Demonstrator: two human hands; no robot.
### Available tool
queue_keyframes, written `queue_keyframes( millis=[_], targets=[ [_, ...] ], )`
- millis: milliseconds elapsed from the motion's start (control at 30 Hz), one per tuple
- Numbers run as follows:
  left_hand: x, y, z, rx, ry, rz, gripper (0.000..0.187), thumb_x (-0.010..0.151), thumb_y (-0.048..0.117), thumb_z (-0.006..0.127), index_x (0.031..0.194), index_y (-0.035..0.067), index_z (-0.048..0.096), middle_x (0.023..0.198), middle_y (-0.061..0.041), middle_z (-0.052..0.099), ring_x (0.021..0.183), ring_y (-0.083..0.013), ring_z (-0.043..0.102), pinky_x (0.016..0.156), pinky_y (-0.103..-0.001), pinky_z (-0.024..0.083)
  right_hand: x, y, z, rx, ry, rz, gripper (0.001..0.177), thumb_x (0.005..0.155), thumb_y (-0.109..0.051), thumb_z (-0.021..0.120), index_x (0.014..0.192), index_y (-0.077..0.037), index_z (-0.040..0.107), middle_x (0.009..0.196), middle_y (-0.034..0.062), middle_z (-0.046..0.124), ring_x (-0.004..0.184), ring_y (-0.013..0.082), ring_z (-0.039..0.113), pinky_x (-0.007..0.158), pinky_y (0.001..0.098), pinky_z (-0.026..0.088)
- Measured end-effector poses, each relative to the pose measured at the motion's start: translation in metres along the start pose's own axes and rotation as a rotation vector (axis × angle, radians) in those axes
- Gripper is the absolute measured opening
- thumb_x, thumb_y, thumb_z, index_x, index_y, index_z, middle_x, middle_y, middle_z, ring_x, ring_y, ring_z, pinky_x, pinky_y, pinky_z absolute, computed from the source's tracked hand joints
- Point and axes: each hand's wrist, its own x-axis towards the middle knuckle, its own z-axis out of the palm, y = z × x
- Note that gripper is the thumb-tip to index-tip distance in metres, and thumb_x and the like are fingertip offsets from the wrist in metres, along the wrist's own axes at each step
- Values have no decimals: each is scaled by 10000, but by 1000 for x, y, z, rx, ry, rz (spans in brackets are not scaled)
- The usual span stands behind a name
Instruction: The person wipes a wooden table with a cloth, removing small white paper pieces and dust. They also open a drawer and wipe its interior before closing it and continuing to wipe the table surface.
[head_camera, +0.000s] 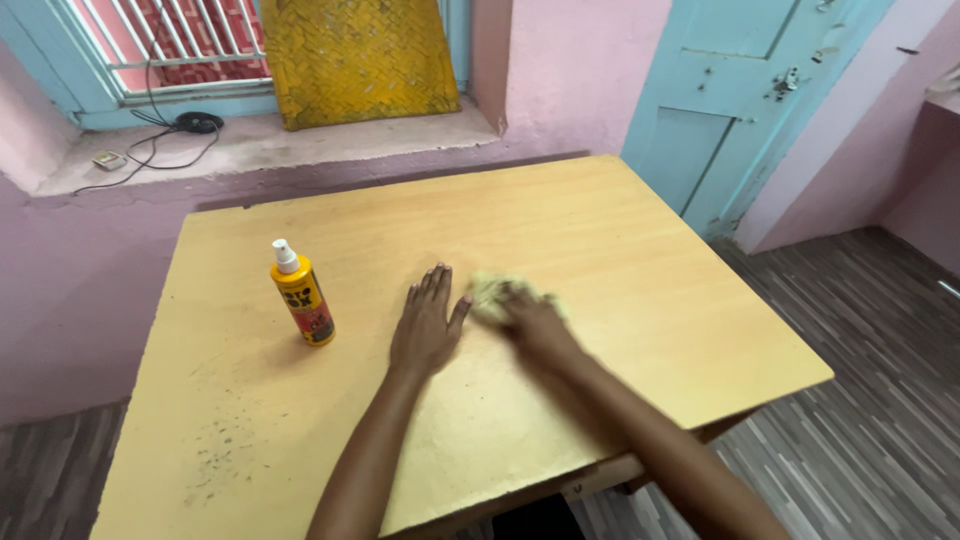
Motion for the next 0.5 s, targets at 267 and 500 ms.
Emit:
queue_keyframes(
  millis=[267, 500],
  targets=[
    [3, 7, 6, -95, -13, -73, 724, 1062, 553, 296, 1560, 34, 382, 1643, -137, 360, 1546, -271, 292, 1283, -424, 188, -16, -41, -27, 136, -35, -84, 521, 969, -253, 614, 1477, -171, 528, 1558, 87, 482, 1471, 326, 411, 1131, 538, 397],
    [22, 64, 44, 32, -101, 22, 826, 1042, 618, 311, 1561, -24, 305, 1656, -170, 271, 1539, -296, 214, 1245, -449, 139, -50, 57, -35, 15, 110, 57, 706, 748, 27, 603, 1399, -236, 668, 1454, 182, 550, 1360, 372, 505, 1099, 430, 448]
  ],
)
